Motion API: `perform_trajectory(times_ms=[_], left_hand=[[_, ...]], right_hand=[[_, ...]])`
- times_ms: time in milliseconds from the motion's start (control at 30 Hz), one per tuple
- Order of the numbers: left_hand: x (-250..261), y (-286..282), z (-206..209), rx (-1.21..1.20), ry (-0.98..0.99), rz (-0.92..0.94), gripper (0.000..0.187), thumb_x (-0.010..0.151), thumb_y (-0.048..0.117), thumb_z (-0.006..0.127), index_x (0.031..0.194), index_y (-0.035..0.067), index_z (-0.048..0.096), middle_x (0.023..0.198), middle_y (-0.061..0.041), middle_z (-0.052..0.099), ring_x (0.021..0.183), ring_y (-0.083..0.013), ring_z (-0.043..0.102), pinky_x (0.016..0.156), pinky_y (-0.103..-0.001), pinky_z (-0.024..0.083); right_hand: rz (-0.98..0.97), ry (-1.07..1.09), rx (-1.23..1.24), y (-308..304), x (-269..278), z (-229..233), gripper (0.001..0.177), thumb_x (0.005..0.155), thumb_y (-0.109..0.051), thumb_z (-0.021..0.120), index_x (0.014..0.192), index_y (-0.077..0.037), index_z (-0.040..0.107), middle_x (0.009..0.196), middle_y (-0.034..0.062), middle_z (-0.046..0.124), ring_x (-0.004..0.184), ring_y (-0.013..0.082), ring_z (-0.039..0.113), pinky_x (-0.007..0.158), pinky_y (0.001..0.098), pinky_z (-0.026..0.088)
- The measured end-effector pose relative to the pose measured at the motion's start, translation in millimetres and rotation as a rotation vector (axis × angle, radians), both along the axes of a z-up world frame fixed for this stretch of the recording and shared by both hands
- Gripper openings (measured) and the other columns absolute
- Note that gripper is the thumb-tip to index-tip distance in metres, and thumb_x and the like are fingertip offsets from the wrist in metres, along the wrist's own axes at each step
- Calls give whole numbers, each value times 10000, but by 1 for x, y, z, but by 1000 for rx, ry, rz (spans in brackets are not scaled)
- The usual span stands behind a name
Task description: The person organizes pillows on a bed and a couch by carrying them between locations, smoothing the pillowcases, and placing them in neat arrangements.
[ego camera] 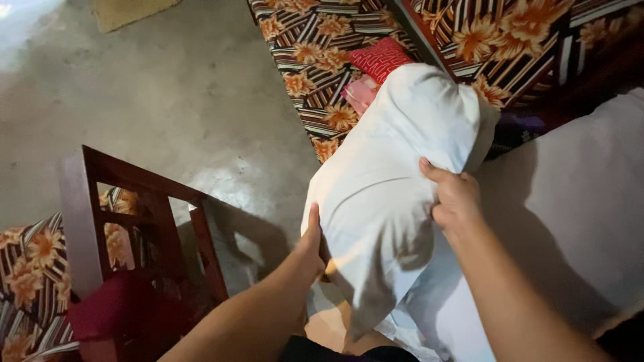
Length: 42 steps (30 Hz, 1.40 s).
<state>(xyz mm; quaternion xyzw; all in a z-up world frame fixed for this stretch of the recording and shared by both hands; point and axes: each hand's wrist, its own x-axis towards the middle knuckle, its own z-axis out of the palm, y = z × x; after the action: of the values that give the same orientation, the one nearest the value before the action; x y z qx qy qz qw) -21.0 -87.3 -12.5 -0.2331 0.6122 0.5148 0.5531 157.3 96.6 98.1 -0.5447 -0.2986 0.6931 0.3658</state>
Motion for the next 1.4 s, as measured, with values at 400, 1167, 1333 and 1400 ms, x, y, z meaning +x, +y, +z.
perform_trajectory(times_ms=[400,1167,1333,1400], left_hand=[[23,46,80,677,-283,-265,697,890,511,694,1406,62,560,1313,-164,696,1191,-320,681,1025,-520,545],[234,71,40,809,-575,-772,754,973,724,463,1462,151,476,1369,-162,605,1178,-335,636,918,-539,597],[207,72,57,341,165,-1107,734,855,564,674,1423,113,561,1231,-122,638,992,-256,643,727,-462,589],[195,71,69,236,228,-1075,874,842,501,730,1515,108,333,1274,-171,608,1064,-315,672,774,-453,580]], right_hand=[[-160,192,337,-34,115,95,555,913,-133,772,1408,21,575,1365,113,652,1264,278,634,1109,444,517],[-23,-1195,457,-42,237,30,1164,713,-824,529,1638,-237,134,1687,252,-39,1525,478,23,1200,612,144],[339,-1570,229,-65,221,-18,1193,668,-959,350,1647,-396,-36,1661,81,-194,1478,438,-219,1064,796,-47],[370,-1546,212,-64,230,-39,1156,688,-959,331,1625,-393,-42,1675,85,-203,1495,442,-222,1084,788,-42]])
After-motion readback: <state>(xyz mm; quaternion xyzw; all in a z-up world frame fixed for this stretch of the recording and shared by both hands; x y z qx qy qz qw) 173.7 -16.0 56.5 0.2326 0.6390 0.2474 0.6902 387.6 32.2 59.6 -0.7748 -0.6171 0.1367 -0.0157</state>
